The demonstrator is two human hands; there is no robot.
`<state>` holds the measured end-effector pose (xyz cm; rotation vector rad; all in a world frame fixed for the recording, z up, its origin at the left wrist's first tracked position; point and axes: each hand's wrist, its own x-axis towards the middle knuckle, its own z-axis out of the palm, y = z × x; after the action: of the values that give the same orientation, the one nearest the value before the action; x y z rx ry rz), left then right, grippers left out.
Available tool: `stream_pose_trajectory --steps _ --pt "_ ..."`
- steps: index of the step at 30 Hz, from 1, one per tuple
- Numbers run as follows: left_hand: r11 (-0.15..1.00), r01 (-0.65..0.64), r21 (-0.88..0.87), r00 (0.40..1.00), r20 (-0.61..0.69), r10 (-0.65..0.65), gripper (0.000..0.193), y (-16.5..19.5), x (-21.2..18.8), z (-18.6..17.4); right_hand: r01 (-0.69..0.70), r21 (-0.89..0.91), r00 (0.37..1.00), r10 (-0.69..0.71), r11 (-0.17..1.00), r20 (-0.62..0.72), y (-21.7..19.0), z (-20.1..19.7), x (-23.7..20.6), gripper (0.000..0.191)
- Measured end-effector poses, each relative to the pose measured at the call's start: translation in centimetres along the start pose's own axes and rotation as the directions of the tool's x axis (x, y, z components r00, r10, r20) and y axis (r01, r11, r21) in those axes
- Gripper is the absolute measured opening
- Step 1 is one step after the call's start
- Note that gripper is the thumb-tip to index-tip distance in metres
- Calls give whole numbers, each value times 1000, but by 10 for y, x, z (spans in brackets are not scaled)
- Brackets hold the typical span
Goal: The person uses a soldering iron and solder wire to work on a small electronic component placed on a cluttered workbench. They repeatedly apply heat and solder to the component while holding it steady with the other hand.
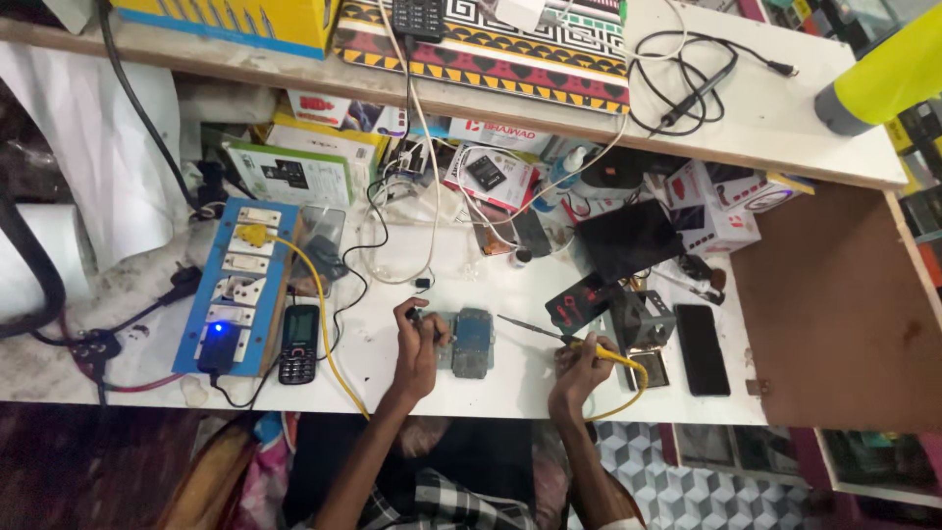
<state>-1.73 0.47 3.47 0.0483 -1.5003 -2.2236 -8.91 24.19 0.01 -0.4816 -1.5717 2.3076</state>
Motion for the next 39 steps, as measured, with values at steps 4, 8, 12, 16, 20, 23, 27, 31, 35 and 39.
stream_pose_trajectory --steps 4,8,12,16,20,23,27,31,35,39 --pt "999 -46 13 998 38 46 38 -6 -4 -5 21 10 1000 -21 1000 22 5 -5 -1 20" --pt "998 -62 25 998 26 62 36 -13 -7 -6 15 67 999 -18 998 44 10 -9 1 18" --pt "999 -48 -1 999 4 48 32 -18 -4 -7 41 56 998 -44 998 55 12 -7 4 19" --pt "998 -31 47 999 -18 31 30 -21 -6 -9 71 37 994 -74 997 84 11 -9 0 19" --pt "998 -24 57 999 -21 25 28 -20 -8 -11 39 62 996 -45 997 83 11 -8 -3 19" --pt "998 -48 51 999 -14 49 28 -18 -5 -10 82 85 991 -91 993 99 10 -5 -2 21" --pt "996 -55 77 998 -3 55 27 -16 -6 -10 64 100 989 -76 993 123 9 -7 -3 20" --pt "999 -43 24 999 -3 43 26 -15 -6 -11 93 92 985 -105 991 137 12 -10 -4 19" --pt "999 -41 21 999 -7 41 26 -15 -5 -10 81 94 984 -95 992 151 15 -12 -4 17" --pt "997 -69 -16 998 -8 69 26 -17 -8 -10 13 57 997 -17 998 69 17 -15 -3 20"
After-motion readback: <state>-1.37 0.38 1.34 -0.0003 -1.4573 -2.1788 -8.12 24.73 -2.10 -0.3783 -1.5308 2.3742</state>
